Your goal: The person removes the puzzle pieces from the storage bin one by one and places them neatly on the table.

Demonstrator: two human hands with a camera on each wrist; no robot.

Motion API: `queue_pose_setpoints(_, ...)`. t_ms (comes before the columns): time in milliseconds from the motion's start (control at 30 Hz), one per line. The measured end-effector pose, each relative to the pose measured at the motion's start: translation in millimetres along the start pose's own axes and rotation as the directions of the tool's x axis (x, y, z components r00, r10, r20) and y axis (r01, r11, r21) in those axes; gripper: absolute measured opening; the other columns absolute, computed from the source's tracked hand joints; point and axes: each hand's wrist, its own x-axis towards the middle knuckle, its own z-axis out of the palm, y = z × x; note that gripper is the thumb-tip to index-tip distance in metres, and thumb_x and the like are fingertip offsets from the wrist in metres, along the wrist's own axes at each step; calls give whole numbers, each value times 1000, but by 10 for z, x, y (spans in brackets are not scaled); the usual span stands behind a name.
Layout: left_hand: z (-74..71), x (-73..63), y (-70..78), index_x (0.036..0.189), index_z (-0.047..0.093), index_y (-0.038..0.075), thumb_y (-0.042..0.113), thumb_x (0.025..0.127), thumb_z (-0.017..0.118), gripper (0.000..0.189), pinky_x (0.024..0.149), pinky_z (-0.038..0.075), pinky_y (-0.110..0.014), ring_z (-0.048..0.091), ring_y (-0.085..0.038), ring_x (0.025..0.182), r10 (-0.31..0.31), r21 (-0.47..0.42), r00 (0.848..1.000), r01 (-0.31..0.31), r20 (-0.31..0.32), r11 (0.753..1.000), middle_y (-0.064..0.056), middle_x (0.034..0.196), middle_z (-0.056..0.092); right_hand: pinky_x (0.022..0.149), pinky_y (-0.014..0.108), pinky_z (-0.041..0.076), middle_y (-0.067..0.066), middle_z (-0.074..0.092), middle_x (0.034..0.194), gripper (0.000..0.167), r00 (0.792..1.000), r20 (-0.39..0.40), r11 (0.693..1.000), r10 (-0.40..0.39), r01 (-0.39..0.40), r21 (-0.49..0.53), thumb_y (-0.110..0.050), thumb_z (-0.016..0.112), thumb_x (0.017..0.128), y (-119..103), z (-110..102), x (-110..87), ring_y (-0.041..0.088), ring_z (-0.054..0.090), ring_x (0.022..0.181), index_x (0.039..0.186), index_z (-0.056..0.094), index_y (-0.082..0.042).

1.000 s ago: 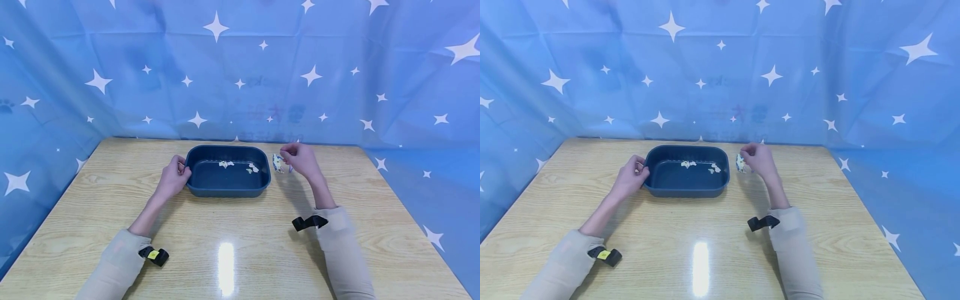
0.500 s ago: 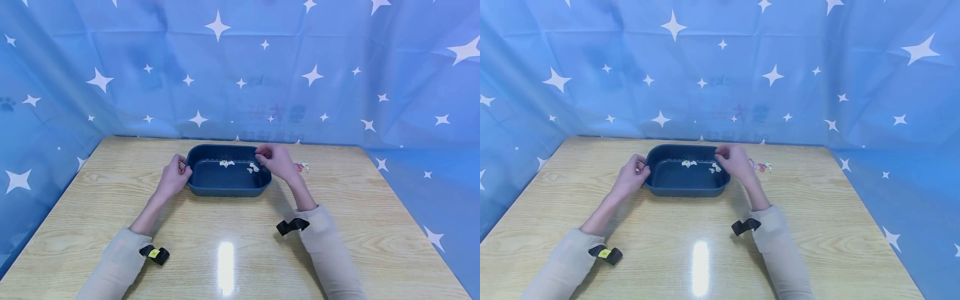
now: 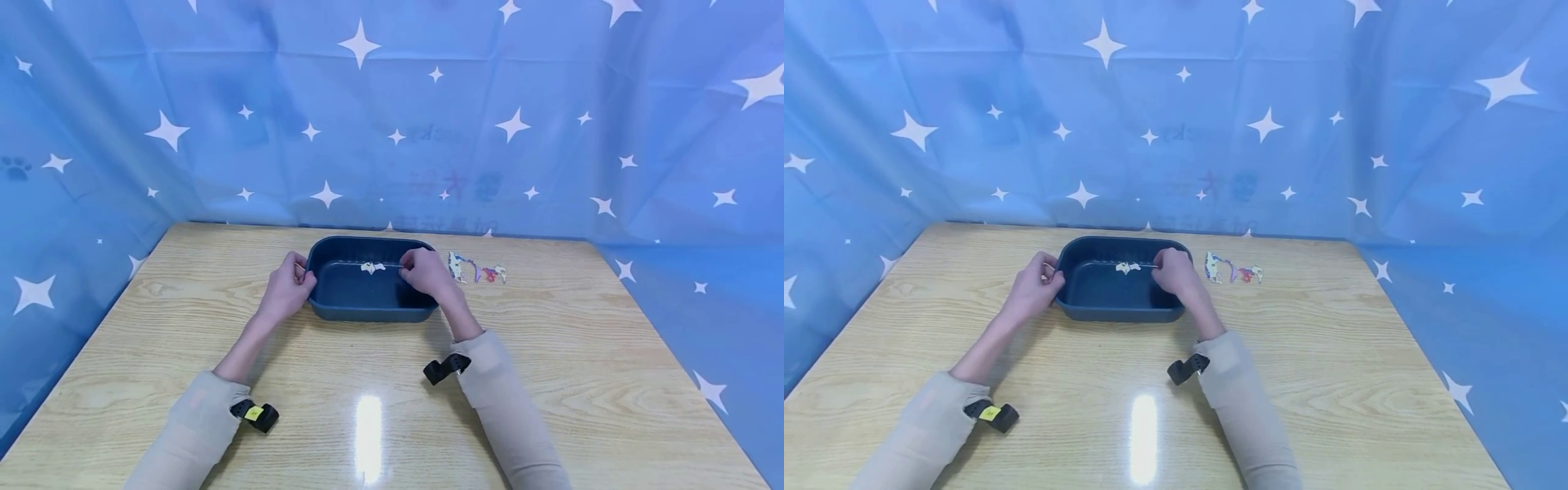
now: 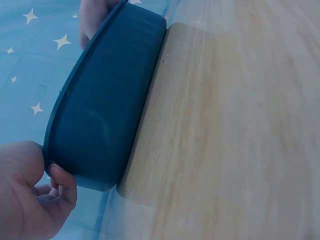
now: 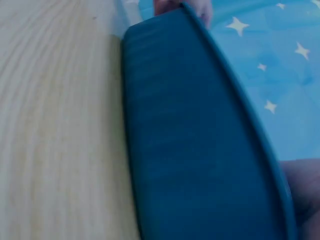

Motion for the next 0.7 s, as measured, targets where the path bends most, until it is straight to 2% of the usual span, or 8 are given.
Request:
queue_pose_setpoints(167,7,5,-10,112,50,-5,6,97,50,19,59,43,-29,52,-17,60,5,-1,1000,-5,-1,1000,-7,80,55,90,44,53,20,67,117,26,998,-17,998,54,-54,-42,-5,61,98,-15,76,22,32,65,108,122,66,5)
queue_pose_setpoints(333,6,2,-6,112,50,-5,6,97,51,19,59,42,-29,52,-17,61,3,-3,1000,-3,0,1000,-6,80,55,82,41,53,21,63,128,31,994,-2,987,105,-104,-121,-2,58,98,-45,148,31,30,66,102,128,63,4)
queue_pose_setpoints(433,11,0,-3,112,51,-4,7,97,51,19,61,42,-29,52,-18,64,-1,2,1000,1,-3,1000,-6,80,55,76,38,52,20,63,130,33,994,-1,979,109,-107,-175,0,56,97,-50,187,41,29,66,99,129,63,2)
queue_pose_setpoints(567,14,3,-4,113,51,-4,7,97,52,19,62,43,-31,52,-19,65,-2,3,1000,2,-3,1000,-6,81,55,62,32,46,18,66,125,33,992,-4,979,128,-127,-162,3,53,96,-55,206,51,24,64,80,126,66,1)
queue_pose_setpoints(700,9,1,-5,113,50,-4,7,97,51,20,62,43,-31,52,-20,64,-7,-2,1000,7,2,1000,-7,81,55,54,29,38,17,69,117,32,989,12,984,147,-145,-103,5,50,96,-64,205,52,19,55,63,123,67,1)
